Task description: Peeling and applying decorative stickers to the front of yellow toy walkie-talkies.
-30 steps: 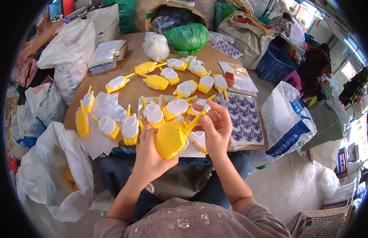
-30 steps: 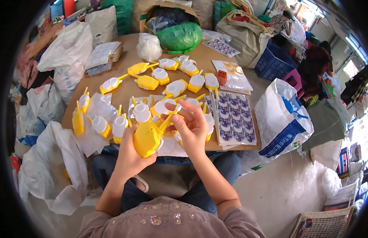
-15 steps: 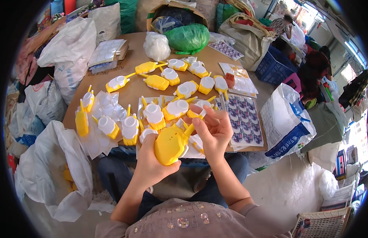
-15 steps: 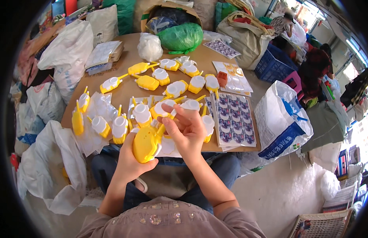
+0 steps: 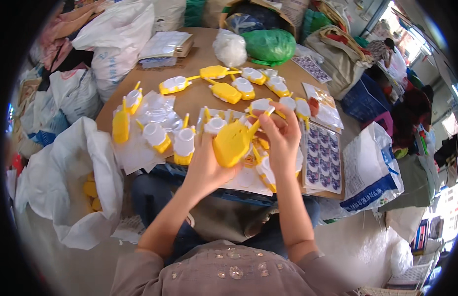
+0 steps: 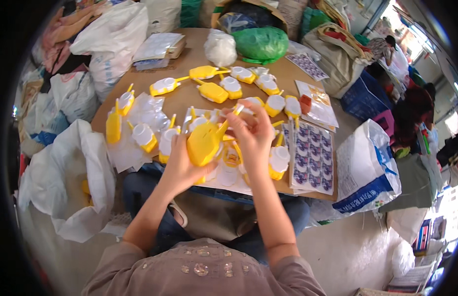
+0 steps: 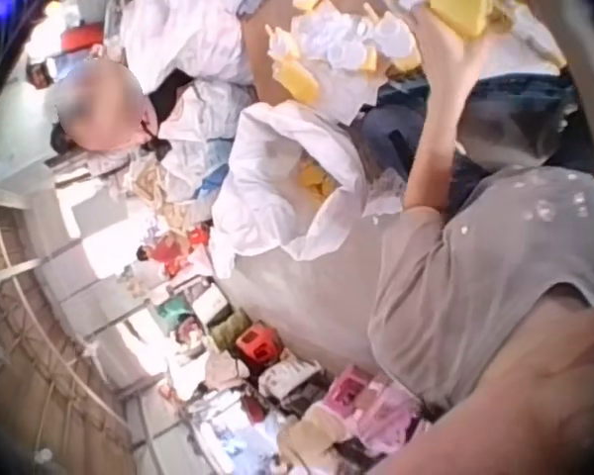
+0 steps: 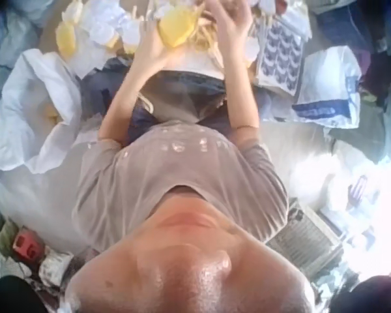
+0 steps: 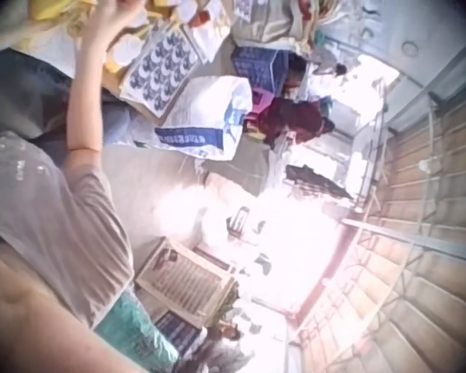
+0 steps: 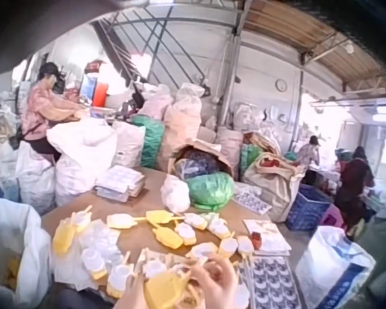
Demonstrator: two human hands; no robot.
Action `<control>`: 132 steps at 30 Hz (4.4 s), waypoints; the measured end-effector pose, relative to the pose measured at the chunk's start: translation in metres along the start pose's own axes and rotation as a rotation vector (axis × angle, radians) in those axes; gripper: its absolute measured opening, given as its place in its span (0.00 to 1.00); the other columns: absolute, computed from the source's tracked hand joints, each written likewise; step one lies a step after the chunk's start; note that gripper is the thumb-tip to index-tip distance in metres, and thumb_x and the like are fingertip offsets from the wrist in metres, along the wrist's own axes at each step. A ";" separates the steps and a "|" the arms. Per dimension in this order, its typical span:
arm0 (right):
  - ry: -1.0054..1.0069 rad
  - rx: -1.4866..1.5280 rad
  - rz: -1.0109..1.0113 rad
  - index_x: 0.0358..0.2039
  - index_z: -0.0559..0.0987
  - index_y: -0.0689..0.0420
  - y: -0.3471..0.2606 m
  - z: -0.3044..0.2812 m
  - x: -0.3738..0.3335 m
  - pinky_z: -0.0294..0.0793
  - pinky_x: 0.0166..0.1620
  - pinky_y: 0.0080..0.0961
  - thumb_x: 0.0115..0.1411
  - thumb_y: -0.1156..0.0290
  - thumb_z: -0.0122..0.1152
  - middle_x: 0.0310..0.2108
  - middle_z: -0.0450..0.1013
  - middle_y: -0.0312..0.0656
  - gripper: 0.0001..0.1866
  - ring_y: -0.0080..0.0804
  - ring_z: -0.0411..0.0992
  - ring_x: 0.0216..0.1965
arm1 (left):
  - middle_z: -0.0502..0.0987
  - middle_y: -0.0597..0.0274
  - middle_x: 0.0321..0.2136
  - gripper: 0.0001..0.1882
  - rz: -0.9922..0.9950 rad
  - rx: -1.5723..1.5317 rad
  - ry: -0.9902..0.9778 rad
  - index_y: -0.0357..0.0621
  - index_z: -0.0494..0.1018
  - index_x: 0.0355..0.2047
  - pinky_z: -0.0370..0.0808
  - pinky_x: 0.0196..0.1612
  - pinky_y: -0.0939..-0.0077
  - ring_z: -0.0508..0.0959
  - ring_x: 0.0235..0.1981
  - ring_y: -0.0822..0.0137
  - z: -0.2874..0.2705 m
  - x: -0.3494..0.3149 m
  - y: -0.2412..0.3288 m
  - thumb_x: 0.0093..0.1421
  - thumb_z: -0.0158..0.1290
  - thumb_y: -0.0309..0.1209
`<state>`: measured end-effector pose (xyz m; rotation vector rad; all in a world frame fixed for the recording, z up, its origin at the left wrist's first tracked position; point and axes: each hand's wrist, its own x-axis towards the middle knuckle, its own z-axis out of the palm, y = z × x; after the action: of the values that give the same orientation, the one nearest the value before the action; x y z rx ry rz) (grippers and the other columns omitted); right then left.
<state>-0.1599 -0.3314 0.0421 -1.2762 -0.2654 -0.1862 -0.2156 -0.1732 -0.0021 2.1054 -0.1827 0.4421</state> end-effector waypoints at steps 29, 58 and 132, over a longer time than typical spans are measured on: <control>-0.077 -0.603 -0.273 0.38 0.79 0.63 0.056 0.019 0.052 0.77 0.40 0.22 0.60 0.77 0.61 0.36 0.79 0.42 0.06 0.28 0.79 0.36 | 0.75 0.56 0.51 0.24 -0.080 -0.013 -0.410 0.44 0.71 0.56 0.75 0.46 0.69 0.79 0.44 0.61 -0.041 0.219 -0.148 0.58 0.52 0.32; -0.178 0.278 0.146 0.39 0.78 0.61 -0.002 -0.006 -0.019 0.77 0.40 0.21 0.58 0.80 0.63 0.40 0.79 0.45 0.08 0.24 0.76 0.35 | 0.75 0.68 0.26 0.20 -0.500 -1.204 -0.641 0.38 0.75 0.47 0.68 0.32 0.84 0.72 0.27 0.78 -0.025 0.015 0.007 0.68 0.47 0.43; -0.674 -1.075 -0.323 0.34 0.72 0.58 -0.049 -0.081 -0.223 0.74 0.31 0.29 0.62 0.66 0.59 0.27 0.70 0.42 0.09 0.39 0.73 0.29 | 0.75 0.51 0.18 0.09 -0.124 -0.195 -0.755 0.40 0.75 0.34 0.70 0.27 0.67 0.78 0.21 0.57 -0.017 -0.161 0.070 0.63 0.51 0.33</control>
<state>-0.3789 -0.4251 -0.0014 -2.3448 -1.0501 -0.1699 -0.3899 -0.2038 0.0001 1.9818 -0.5013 -0.4474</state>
